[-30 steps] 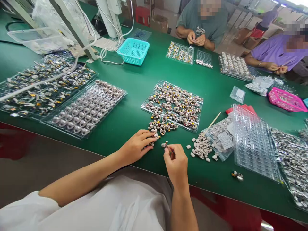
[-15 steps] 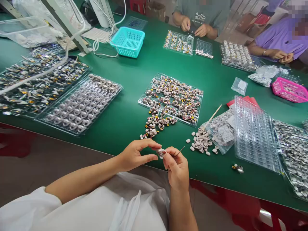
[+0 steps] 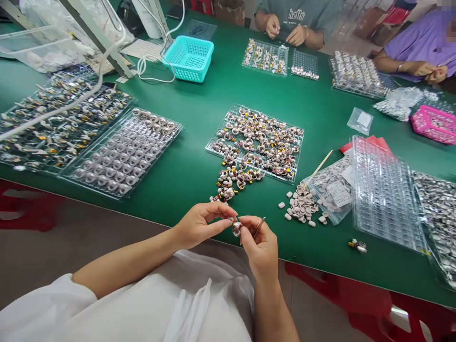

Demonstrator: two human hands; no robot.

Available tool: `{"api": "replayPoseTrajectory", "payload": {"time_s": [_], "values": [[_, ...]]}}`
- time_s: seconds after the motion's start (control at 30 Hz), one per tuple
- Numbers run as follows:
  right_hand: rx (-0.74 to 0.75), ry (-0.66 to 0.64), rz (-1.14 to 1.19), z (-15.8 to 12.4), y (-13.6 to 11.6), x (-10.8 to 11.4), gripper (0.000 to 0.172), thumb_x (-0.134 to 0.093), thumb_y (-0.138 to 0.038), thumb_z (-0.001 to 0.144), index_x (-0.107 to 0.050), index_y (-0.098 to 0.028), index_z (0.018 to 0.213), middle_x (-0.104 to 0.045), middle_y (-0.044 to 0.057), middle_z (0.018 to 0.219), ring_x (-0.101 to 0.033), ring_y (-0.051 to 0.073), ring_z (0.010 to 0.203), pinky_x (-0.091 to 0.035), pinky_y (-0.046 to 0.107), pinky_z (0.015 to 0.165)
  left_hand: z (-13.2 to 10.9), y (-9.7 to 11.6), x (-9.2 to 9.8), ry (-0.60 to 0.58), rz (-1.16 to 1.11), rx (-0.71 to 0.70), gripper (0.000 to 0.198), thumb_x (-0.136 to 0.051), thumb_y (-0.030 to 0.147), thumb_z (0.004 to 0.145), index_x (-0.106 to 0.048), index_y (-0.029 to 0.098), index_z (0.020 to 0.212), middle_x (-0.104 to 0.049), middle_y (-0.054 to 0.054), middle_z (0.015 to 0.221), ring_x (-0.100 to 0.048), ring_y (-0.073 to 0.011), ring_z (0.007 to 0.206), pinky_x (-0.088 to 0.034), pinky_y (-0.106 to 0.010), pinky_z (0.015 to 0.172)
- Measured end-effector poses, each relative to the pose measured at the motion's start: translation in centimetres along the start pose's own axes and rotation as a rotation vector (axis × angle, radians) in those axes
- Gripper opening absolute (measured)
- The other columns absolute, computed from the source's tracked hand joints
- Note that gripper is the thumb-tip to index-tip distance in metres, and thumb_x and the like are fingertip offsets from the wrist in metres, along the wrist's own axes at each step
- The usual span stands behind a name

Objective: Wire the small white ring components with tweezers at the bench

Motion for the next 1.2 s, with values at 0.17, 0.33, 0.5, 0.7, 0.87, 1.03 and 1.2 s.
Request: {"api": "replayPoseTrajectory", "payload": {"time_s": [0.17,0.33,0.5,0.7,0.87,1.03,1.2], "values": [[0.077,0.083,-0.042,-0.5,-0.6,-0.2,0.014,-0.065,-0.030,0.087,-0.072,-0.020,0.095,-0.068,0.003,0.080,-0.054,0.011,0.059,-0.044,0.022,0.049,-0.2,-0.6,-0.2,0.036,-0.116,0.025,0.022,-0.072,0.030,0.083,-0.072,0.012,0.098,-0.074,-0.008,0.087,-0.070,-0.0171,0.079,-0.057,-0.027,0.075],[0.123,0.220,-0.123,-0.8,-1.3,0.3,0.015,-0.065,-0.032,0.088,-0.071,-0.019,0.092,-0.069,0.003,0.082,-0.057,0.012,0.061,-0.046,0.023,0.052,-0.3,-0.6,-0.2,0.041,-0.102,0.030,0.025,-0.076,0.031,0.080,-0.076,0.013,0.097,-0.076,-0.009,0.088,-0.071,-0.0179,0.080,-0.057,-0.027,0.075],[0.142,0.235,-0.219,-1.0,-2.1,0.2,0.013,-0.063,-0.030,0.089,-0.071,-0.020,0.092,-0.068,0.003,0.083,-0.059,0.013,0.063,-0.047,0.024,0.054,-0.3,0.1,0.1,0.067,0.013,-0.024,0.024,-0.077,0.033,0.080,-0.079,0.015,0.095,-0.077,-0.008,0.086,-0.071,-0.0184,0.079,-0.057,-0.027,0.075],[0.268,0.221,-0.321,-1.4,-3.1,-0.3,0.011,-0.060,-0.024,0.091,-0.070,-0.022,0.095,-0.066,0.003,0.084,-0.062,0.015,0.073,-0.051,0.027,0.063,-0.2,0.5,0.4,0.086,0.105,-0.110,0.022,-0.077,0.031,0.079,-0.080,0.016,0.094,-0.077,-0.008,0.083,-0.069,-0.0176,0.075,-0.056,-0.026,0.071],[0.423,0.208,-0.524,-1.8,-4.4,-0.9,0.014,-0.059,-0.017,0.091,-0.067,-0.023,0.101,-0.066,0.003,0.086,-0.062,0.015,0.073,-0.051,0.027,0.062,-0.2,1.3,0.4,0.074,0.150,-0.202,0.019,-0.077,0.027,0.080,-0.080,0.016,0.095,-0.078,-0.009,0.083,-0.069,-0.0186,0.075,-0.056,-0.030,0.074],[0.636,0.158,-0.674,-2.3,-6.2,-1.9,0.024,-0.060,-0.009,0.088,-0.064,-0.025,0.105,-0.068,0.004,0.091,-0.065,0.017,0.081,-0.053,0.028,0.066,-0.1,1.3,0.5,0.085,0.112,-0.176,0.021,-0.077,0.026,0.080,-0.078,0.015,0.099,-0.079,-0.008,0.087,-0.071,-0.0188,0.078,-0.057,-0.028,0.075],[0.499,0.035,-0.541,-1.4,-5.9,-1.9,0.019,-0.060,-0.014,0.090,-0.065,-0.025,0.105,-0.068,0.004,0.094,-0.065,0.017,0.082,-0.052,0.027,0.062,-0.1,1.0,0.9,0.118,0.079,-0.098,0.017,-0.076,0.029,0.080,-0.077,0.014,0.090,-0.078,-0.006,0.080,-0.072,-0.0175,0.072,-0.056,-0.024,0.068]]}}
Point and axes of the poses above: each hand's wrist, its own z-axis towards the middle knuckle, its own x-axis out of the back of the hand, y = z × x, the point moved 9 cm from there along z, towards the middle knuckle
